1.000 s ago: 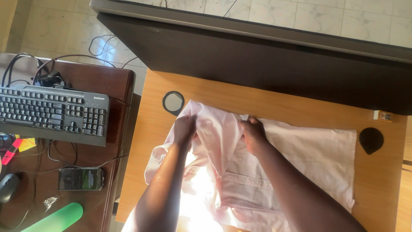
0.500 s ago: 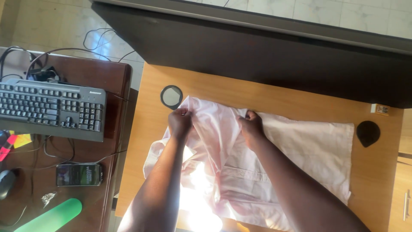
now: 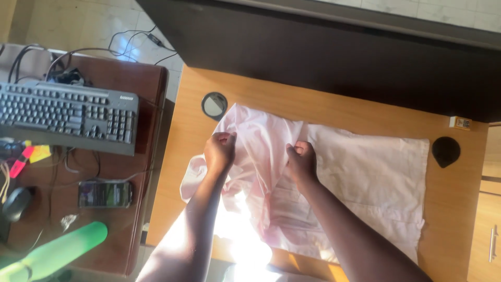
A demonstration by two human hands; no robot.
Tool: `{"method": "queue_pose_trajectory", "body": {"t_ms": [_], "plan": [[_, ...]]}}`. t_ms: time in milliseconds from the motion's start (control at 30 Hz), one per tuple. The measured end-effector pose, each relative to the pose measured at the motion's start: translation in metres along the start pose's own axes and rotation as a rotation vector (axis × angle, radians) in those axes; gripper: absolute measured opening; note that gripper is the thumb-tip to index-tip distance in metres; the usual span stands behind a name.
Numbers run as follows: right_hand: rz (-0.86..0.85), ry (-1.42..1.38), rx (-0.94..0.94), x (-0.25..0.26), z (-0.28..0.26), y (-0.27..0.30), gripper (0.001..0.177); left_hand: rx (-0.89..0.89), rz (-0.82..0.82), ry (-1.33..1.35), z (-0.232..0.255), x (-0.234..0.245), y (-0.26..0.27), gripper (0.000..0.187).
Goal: The person folds a light pink shirt on a wooden table. They smooth the fabric, fold the sleeves inward, fold the bottom up, and then fold the shirt in half, pressing it flat to complete the fold.
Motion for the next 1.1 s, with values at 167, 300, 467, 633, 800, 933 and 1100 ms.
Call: {"method": "queue_pose_trajectory", "body": {"t_ms": [167,300,467,633,800,933,1100], "plan": [[0.043,0.404,0.002,0.004,0.040,0.015,0.045,-0.017,-0.004,0.018,-0.024,-0.001,0.038,0.034],[-0.190,0.399,-0.019,0.007,0.057,0.068,0.035,-0.014,0.048,-0.086,-0.046,-0.016,0.089,0.027],[-0.305,0.313,0.005,0.025,0.090,0.095,0.034,-0.255,0.204,-0.089,-0.107,-0.072,0.148,0.020],[-0.383,0.316,0.062,0.055,0.101,0.122,0.034,-0.444,0.065,-0.392,-0.111,-0.082,0.224,0.021],[-0.366,0.210,0.084,0.080,0.094,0.149,0.033,-1.258,0.293,-0.971,-0.178,-0.097,0.212,0.006],[-0.353,0.194,0.078,0.090,0.103,0.156,0.031,-1.274,0.538,-1.081,-0.160,-0.091,0.234,0.013],[-0.385,0.170,-0.065,0.084,0.123,0.161,0.036,-0.486,0.125,-0.175,-0.190,-0.105,0.182,0.023]]}}
Point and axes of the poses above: each hand's wrist, its own y-axis away from the middle knuckle, its own x-axis out of the back of the hand, z = x × y, the point moved 2 cm from there along -y, towards the middle knuckle, and after that the axes turned 12 degrees about -z, right-handed, at the moved point
